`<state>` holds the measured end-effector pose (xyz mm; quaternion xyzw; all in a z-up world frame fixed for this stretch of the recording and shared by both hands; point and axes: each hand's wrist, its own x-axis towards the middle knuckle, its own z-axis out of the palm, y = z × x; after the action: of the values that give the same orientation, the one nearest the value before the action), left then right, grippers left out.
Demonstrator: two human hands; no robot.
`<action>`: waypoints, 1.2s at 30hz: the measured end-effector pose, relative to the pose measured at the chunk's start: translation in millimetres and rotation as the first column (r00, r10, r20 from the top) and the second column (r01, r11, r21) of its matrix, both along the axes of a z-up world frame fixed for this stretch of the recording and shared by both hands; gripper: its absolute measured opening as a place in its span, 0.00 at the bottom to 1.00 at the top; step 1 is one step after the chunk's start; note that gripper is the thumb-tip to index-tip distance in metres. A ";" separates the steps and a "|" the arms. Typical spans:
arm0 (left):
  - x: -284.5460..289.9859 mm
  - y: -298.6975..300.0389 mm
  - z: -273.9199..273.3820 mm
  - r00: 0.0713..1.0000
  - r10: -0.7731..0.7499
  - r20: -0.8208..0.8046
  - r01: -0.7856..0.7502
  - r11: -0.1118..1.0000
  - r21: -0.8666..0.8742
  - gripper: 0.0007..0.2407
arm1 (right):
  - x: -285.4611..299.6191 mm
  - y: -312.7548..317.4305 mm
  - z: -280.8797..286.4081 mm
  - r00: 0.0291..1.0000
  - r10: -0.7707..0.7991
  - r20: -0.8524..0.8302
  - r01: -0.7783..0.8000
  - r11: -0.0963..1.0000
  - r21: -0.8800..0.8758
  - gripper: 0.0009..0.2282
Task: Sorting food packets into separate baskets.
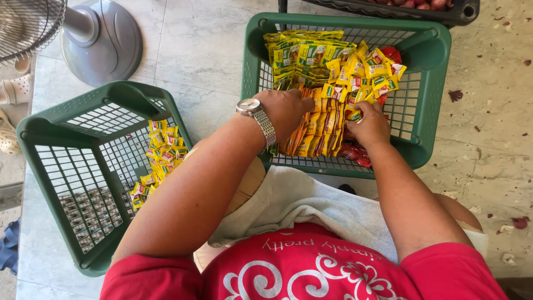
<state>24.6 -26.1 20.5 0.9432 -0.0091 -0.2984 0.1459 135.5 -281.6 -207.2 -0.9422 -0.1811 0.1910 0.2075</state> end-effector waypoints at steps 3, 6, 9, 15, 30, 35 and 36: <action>-1.4 2.3 3.8 1.000 0.017 -0.006 -0.017 1.000 -0.011 0.17 | 1.0 -2.1 -13.0 0.999 0.023 -0.022 -0.025 0.997 -0.072 0.16; -1.3 1.4 5.8 1.000 -0.008 -0.010 0.008 1.000 0.009 0.19 | 4.0 -3.2 -19.3 0.998 0.033 -0.044 -0.033 0.999 -0.011 0.17; -1.4 2.3 -2.3 1.000 -0.011 0.001 0.011 1.000 0.017 0.17 | 6.2 -2.9 -19.7 0.995 0.023 -0.095 -0.018 0.998 0.053 0.18; -4.1 4.2 -5.5 1.000 0.008 0.028 -0.008 1.000 -0.003 0.17 | 4.7 -3.3 -23.3 0.991 0.116 -0.069 -0.122 0.987 -0.101 0.10; 0.1 7.2 -11.9 0.992 0.013 0.125 -0.009 0.999 -0.032 0.16 | 40.0 6.3 43.4 0.982 0.117 0.151 -0.148 0.964 0.219 0.05; 1.4 1.9 -17.8 0.955 0.109 0.275 -0.056 0.979 -0.195 0.16 | 2.6 41.1 104.7 0.897 0.111 -0.428 0.222 0.724 0.653 0.03; 0.9 1.2 -16.7 0.942 0.137 0.306 -0.060 0.967 -0.249 0.17 | -6.2 47.7 118.2 0.836 0.154 -0.527 0.304 0.669 0.678 0.02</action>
<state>25.5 -24.9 3.8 0.9542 -0.0206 -0.1302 0.2685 129.3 -233.9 -89.0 -0.6880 -0.1351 0.3504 0.6210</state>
